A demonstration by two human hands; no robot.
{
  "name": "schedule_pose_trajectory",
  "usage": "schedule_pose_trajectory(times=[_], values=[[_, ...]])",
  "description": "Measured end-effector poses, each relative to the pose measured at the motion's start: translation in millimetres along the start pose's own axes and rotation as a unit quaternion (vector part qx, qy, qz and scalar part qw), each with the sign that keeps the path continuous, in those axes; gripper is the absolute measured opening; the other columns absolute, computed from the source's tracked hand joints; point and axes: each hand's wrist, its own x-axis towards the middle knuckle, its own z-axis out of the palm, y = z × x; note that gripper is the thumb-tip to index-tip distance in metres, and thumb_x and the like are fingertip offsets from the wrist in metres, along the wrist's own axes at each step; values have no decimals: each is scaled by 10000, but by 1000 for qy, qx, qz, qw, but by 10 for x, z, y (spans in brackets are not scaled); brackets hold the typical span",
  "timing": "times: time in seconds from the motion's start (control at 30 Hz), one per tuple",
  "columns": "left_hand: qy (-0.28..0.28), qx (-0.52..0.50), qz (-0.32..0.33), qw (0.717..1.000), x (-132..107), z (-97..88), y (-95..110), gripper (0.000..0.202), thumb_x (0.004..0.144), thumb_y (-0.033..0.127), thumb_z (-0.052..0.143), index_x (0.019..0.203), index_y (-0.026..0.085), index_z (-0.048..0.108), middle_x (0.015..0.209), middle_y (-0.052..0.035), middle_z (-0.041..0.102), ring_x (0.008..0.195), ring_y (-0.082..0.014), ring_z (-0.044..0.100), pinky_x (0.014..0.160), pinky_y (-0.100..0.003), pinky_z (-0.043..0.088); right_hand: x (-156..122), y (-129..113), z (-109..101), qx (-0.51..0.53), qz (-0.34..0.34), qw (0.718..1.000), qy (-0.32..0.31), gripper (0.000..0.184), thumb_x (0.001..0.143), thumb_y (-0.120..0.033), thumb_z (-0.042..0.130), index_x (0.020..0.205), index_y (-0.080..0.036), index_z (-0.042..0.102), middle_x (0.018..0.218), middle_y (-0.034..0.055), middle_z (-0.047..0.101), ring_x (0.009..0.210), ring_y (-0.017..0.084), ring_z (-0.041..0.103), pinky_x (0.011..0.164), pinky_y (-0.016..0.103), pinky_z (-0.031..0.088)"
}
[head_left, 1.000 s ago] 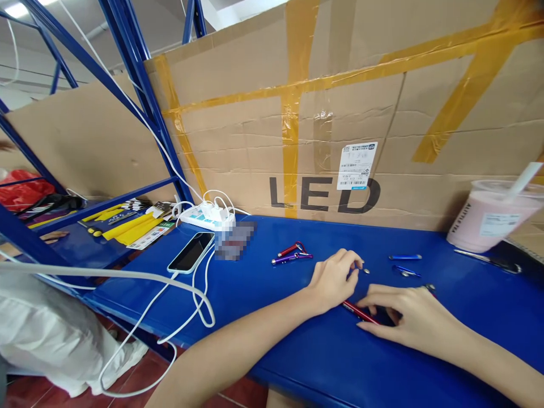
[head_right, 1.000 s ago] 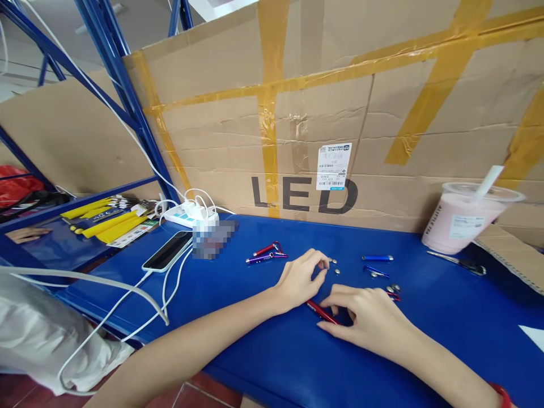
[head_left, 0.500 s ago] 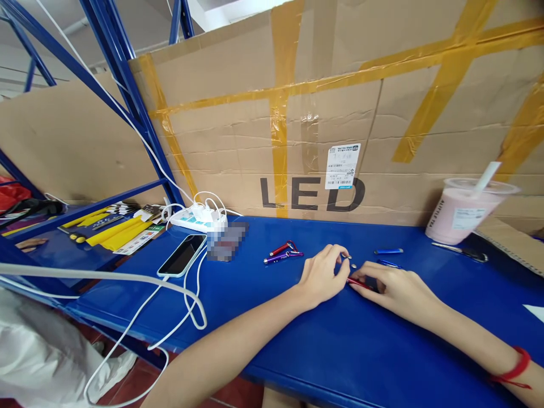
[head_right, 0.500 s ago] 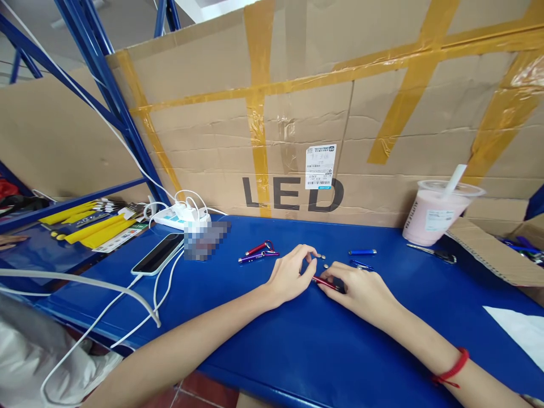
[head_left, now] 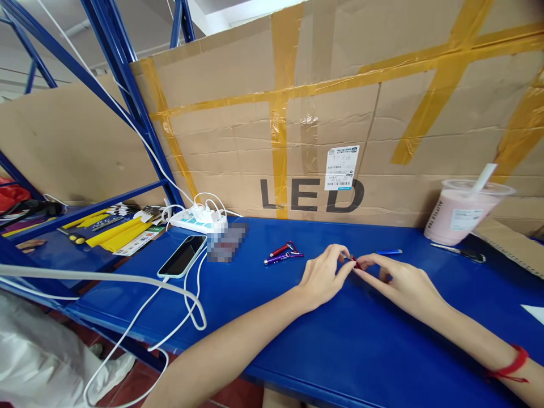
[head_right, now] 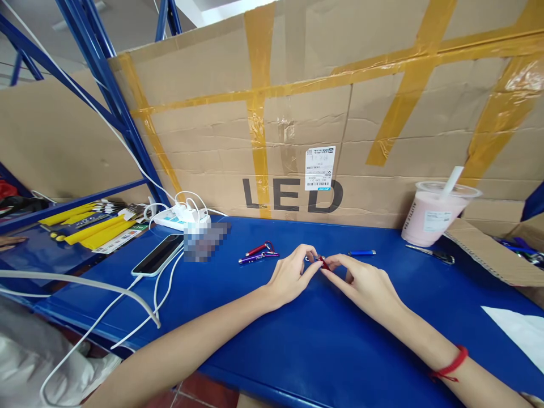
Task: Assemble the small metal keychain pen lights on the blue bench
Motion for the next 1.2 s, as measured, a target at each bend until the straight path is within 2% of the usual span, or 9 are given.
schedule_pose_trajectory(times=[0.1,0.4,0.73,1.2], values=[[-6,16,28,999,4,4,-13,173,927,347,391,1016,226,476,1028,38,552,914,-95,549,737,-207,419,-11,12,5,-6,-8,1000,5,453,805,-618,412,895,-228,625,681,-3,627,443,88,511,439,192,405],[12,31,44,998,4,35,-28,195,911,354,441,1052,247,523,1017,36,554,754,-79,539,646,-186,408,-13,31,6,-10,-34,999,36,411,828,-580,422,899,-225,617,779,-14,650,445,65,510,440,177,403],[7,24,42,999,22,39,-35,140,904,310,465,927,203,552,982,33,551,752,-74,541,640,-185,406,-9,52,18,-20,-53,998,26,376,838,-557,430,885,-236,622,813,-25,655,440,61,497,432,179,396],[8,31,40,999,11,34,-30,151,905,326,456,993,224,526,1000,42,550,714,-67,533,638,-188,415,-18,50,-4,-21,-47,999,13,371,837,-550,434,897,-234,618,837,-16,652,456,70,505,447,192,402]])
